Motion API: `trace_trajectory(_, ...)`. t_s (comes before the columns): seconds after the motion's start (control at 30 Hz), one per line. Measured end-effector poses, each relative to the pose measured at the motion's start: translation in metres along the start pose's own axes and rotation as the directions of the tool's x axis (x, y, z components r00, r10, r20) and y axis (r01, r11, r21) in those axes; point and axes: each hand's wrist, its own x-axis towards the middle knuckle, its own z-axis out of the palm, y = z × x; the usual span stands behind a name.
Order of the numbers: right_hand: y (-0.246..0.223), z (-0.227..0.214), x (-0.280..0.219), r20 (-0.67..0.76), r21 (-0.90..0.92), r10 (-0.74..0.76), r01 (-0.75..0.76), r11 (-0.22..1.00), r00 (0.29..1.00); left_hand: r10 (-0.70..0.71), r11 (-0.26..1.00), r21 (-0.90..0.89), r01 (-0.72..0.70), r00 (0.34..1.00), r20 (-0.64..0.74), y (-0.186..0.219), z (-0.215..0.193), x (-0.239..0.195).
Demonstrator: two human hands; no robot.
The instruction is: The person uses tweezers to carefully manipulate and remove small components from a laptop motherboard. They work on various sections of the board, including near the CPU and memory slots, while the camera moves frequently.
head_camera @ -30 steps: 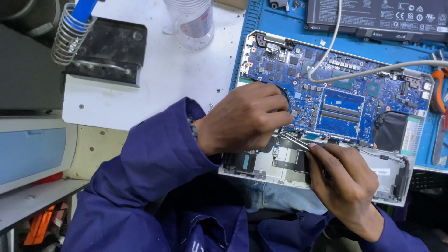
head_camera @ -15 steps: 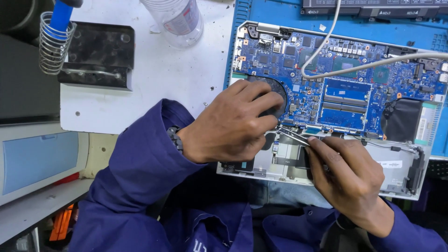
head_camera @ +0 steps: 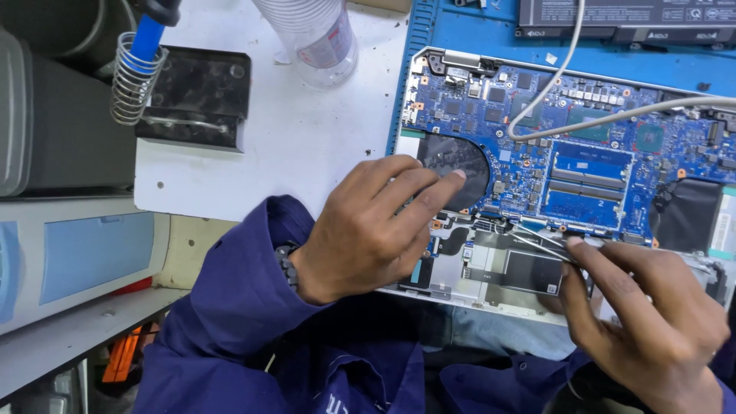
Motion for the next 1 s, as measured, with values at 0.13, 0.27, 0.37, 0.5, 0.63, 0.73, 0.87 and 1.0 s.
trace_trajectory(0.13,-0.005,-0.019,0.012,0.085,-0.018,0.003,-0.001,1.000,0.996,-0.053,0.999,0.005,0.053,0.998,0.038,0.021,-0.009,0.005)
trace_trajectory(0.27,0.015,-0.009,0.025,0.162,-0.144,-0.183,0.206,0.968,0.970,-0.071,0.996,-0.057,0.071,0.997,0.004,0.037,-0.013,0.023)
trace_trajectory(0.37,0.024,0.009,0.014,0.192,-0.193,-0.136,0.173,0.966,0.972,-0.072,0.997,-0.016,0.073,0.997,0.015,0.036,0.006,0.018)
trace_trajectory(0.5,0.029,0.015,0.011,0.176,-0.124,-0.134,0.157,0.980,0.975,-0.066,0.998,-0.016,0.067,0.997,0.035,0.028,0.022,0.018)
trace_trajectory(0.63,0.033,0.013,0.015,0.186,-0.053,-0.173,0.186,0.981,0.967,-0.068,0.993,-0.088,0.074,0.995,0.067,0.027,0.022,0.023)
trace_trajectory(0.73,0.034,0.016,0.016,0.127,0.001,-0.153,0.154,0.988,0.980,-0.020,1.000,-0.008,0.021,0.995,0.099,0.029,0.023,0.029)
trace_trajectory(0.87,0.042,0.019,0.013,0.142,-0.015,-0.173,0.177,0.984,0.975,0.002,1.000,-0.006,-0.001,0.991,0.132,0.029,0.023,0.034)
trace_trajectory(1.0,0.050,0.022,0.012,0.171,0.017,-0.287,0.288,0.957,0.943,0.006,1.000,0.011,-0.008,0.988,0.155,0.030,0.023,0.034)
